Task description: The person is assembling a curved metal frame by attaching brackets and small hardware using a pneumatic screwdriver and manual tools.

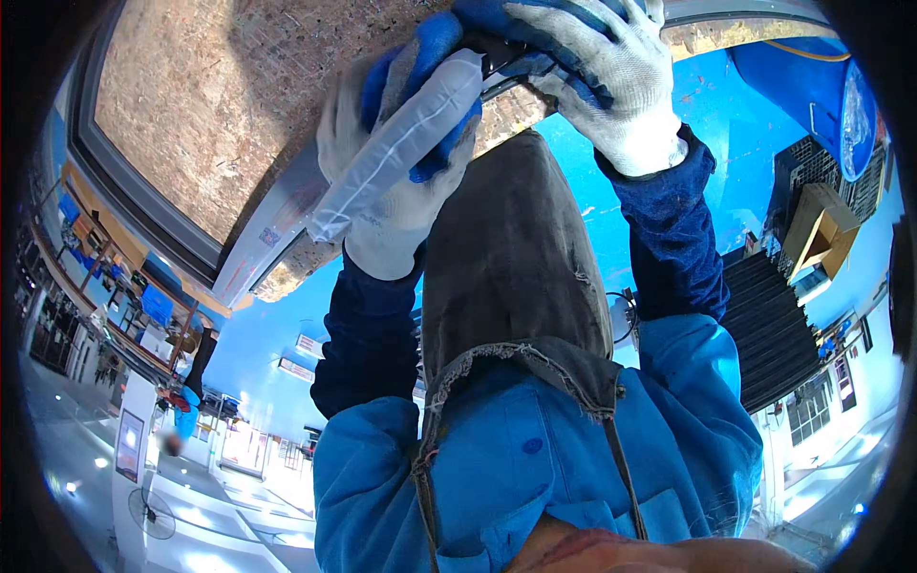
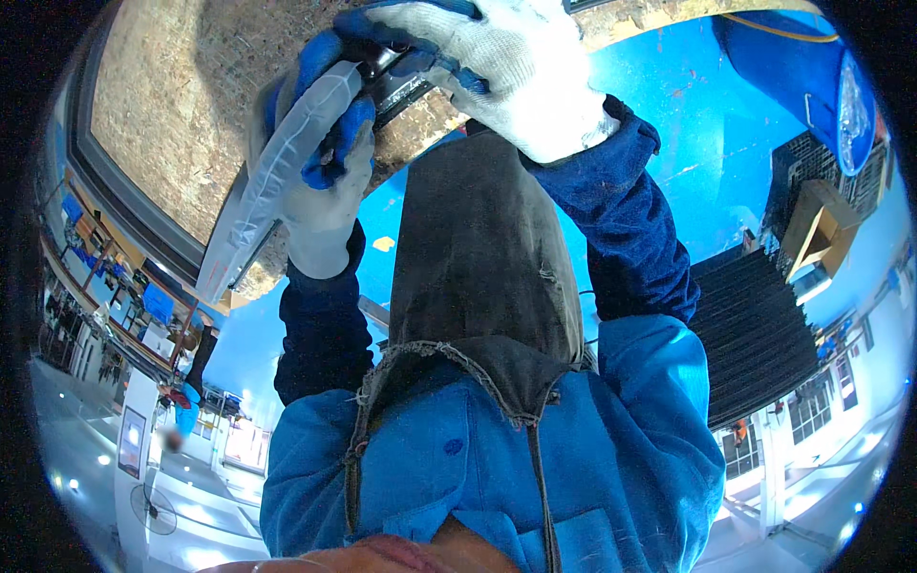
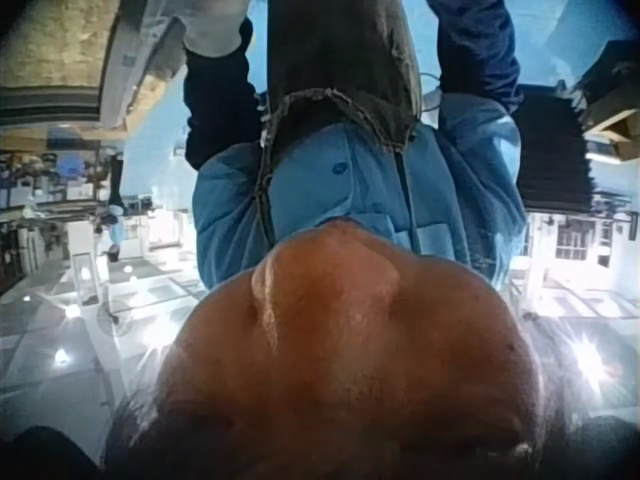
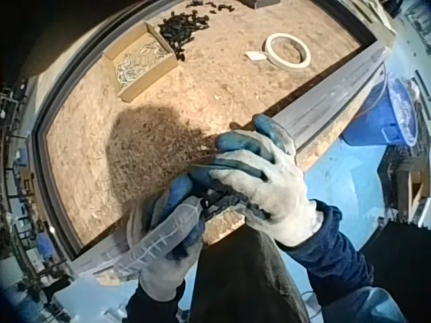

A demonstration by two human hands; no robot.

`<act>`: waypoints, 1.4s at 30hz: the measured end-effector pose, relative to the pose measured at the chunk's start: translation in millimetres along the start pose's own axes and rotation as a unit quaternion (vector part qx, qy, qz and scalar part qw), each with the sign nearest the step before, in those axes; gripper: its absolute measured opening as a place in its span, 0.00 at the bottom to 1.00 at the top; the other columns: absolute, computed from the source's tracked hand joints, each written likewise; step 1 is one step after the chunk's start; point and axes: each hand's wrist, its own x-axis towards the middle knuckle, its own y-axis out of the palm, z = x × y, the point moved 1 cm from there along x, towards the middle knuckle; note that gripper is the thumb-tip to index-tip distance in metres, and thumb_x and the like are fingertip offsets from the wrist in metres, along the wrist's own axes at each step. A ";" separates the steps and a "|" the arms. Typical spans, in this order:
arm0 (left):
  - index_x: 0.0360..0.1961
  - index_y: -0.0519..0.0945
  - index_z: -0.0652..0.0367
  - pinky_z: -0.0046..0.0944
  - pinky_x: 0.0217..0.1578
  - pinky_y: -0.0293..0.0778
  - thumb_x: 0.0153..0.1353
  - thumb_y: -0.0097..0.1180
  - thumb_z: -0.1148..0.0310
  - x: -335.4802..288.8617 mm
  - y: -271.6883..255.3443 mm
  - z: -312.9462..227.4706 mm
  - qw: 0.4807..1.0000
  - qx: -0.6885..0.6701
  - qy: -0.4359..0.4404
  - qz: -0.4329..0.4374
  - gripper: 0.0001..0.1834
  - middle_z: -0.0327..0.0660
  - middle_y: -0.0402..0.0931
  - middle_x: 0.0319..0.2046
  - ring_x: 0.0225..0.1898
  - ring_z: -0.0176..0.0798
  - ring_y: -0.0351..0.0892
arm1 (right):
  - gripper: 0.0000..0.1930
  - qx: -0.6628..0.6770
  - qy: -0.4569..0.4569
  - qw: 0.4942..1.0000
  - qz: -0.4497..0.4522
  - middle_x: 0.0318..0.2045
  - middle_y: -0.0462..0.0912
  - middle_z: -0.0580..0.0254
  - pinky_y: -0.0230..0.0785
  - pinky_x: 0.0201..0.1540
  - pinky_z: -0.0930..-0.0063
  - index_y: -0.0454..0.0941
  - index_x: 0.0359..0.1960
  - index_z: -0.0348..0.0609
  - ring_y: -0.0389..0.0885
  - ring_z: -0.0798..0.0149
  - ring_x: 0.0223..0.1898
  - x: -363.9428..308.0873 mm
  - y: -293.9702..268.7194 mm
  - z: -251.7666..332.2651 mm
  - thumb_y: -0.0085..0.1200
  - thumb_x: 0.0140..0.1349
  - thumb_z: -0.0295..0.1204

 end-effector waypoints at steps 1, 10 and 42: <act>0.47 0.77 0.52 0.52 0.42 0.71 0.50 0.59 0.48 0.6 4.2 1.2 1.000 0.001 -0.001 0.001 0.26 0.46 0.73 0.44 0.44 0.51 0.75 | 0.21 0.002 0.000 1.000 0.000 0.43 0.76 0.58 0.52 0.60 0.44 0.77 0.43 0.46 0.68 0.47 0.55 1.2 0.5 0.5 0.57 0.43 0.31; 0.51 0.74 0.53 0.57 0.57 0.59 0.55 0.50 0.43 5.1 0.2 8.8 0.998 0.034 0.058 -0.015 0.29 0.46 0.73 0.47 0.52 0.50 0.72 | 0.24 -0.033 0.022 0.999 0.005 0.48 0.73 0.56 0.49 0.62 0.47 0.77 0.47 0.50 0.63 0.46 0.59 5.0 -3.2 12.9 0.61 0.46 0.40; 0.51 0.76 0.50 0.48 0.45 0.70 0.51 0.57 0.58 9.5 1.1 -1.7 0.996 0.059 0.001 -0.063 0.24 0.43 0.74 0.49 0.47 0.48 0.76 | 0.27 -0.047 0.015 0.990 0.135 0.48 0.78 0.60 0.55 0.61 0.57 0.80 0.44 0.46 0.71 0.54 0.57 36.4 -27.6 -4.6 0.66 0.40 0.43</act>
